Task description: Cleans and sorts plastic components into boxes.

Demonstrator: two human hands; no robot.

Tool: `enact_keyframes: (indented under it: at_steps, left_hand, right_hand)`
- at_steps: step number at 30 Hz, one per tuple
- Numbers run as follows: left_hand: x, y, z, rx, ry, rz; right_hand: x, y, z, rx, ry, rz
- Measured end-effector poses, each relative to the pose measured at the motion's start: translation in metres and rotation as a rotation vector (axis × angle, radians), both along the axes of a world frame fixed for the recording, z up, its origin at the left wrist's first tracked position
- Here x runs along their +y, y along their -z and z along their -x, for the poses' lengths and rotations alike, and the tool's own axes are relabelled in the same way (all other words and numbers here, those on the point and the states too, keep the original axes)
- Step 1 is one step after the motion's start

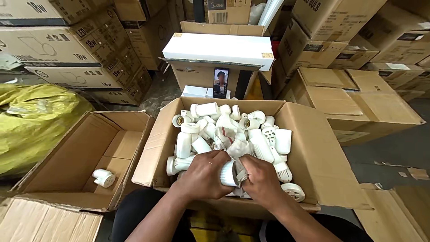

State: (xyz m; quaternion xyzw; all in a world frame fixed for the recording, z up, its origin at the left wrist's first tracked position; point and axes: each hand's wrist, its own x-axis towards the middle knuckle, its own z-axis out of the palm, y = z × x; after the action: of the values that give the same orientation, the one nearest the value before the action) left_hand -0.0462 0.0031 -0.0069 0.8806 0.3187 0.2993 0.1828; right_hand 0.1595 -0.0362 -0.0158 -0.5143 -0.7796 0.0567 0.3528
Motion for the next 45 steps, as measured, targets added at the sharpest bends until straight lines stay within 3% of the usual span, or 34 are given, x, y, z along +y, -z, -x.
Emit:
enact_keyframes:
  at_steps: [3,7,12,16,18,20,23,25,27,29,30,31,33,35,37,39,41,43,45]
  left_hand:
    - [0.000,-0.002,-0.002,0.074,-0.037,-0.132]
    - [0.002,-0.018,0.013,0.136,0.121,0.269]
    - [-0.003,-0.015,0.006,0.154,0.102,0.328]
    - [0.002,-0.015,0.007,0.078,0.307,0.643]
    - [-0.003,-0.014,0.003,0.110,0.234,0.517]
    - [-0.006,-0.009,-0.002,0.173,0.047,0.091]
    - [-0.001,-0.005,-0.001,0.219,-0.081,-0.387]
    - [-0.002,-0.006,0.000,0.200,-0.077,-0.386]
    - [-0.007,-0.011,0.002,0.192,-0.040,-0.119]
    - [-0.009,-0.020,0.005,0.221,0.049,0.284]
    - [-0.009,-0.020,0.004,0.216,0.075,0.365]
    - [-0.011,-0.018,0.001,0.186,0.055,0.300]
    - [-0.010,-0.006,-0.007,0.113,-0.061,-0.125]
    - [-0.003,0.001,-0.007,0.109,-0.116,-0.439]
    - [-0.002,0.005,-0.005,0.142,-0.112,-0.555]
    - [0.000,0.003,-0.004,0.176,-0.079,-0.536]
    - [0.000,-0.004,-0.003,0.185,-0.042,-0.382]
    - [0.004,-0.011,-0.002,0.157,-0.031,-0.128]
    - [0.011,-0.018,0.002,0.096,0.014,0.210]
  right_hand:
    - [-0.001,0.000,0.000,0.072,-0.008,0.157]
    - [-0.005,-0.008,-0.008,0.139,-0.272,0.416]
    - [-0.007,0.000,-0.001,-0.025,-0.103,0.062]
    - [0.001,-0.007,-0.008,-0.074,-0.270,-0.088]
    - [0.000,-0.011,-0.009,-0.121,-0.214,-0.049]
    - [0.000,-0.011,-0.004,-0.121,-0.071,0.075]
    - [0.008,-0.018,-0.007,0.201,-0.084,0.653]
    - [0.012,-0.016,-0.014,0.348,-0.187,0.785]
    - [0.004,-0.009,-0.011,0.170,-0.211,0.559]
    - [-0.002,-0.005,-0.007,-0.038,-0.212,0.211]
    - [-0.003,-0.005,-0.007,-0.097,-0.192,0.087]
    - [-0.003,-0.005,-0.007,-0.117,-0.157,0.002]
    - [0.001,-0.002,-0.003,-0.004,-0.047,0.004]
    - [0.001,-0.009,0.003,0.292,-0.016,0.395]
    - [0.004,-0.014,0.002,0.589,-0.078,0.791]
    - [0.008,-0.012,-0.002,0.645,-0.121,0.890]
    - [0.006,-0.011,-0.002,0.347,-0.068,0.689]
    - [0.004,-0.004,0.002,0.049,0.014,0.230]
    - [0.013,0.001,0.000,-0.041,0.053,-0.149]
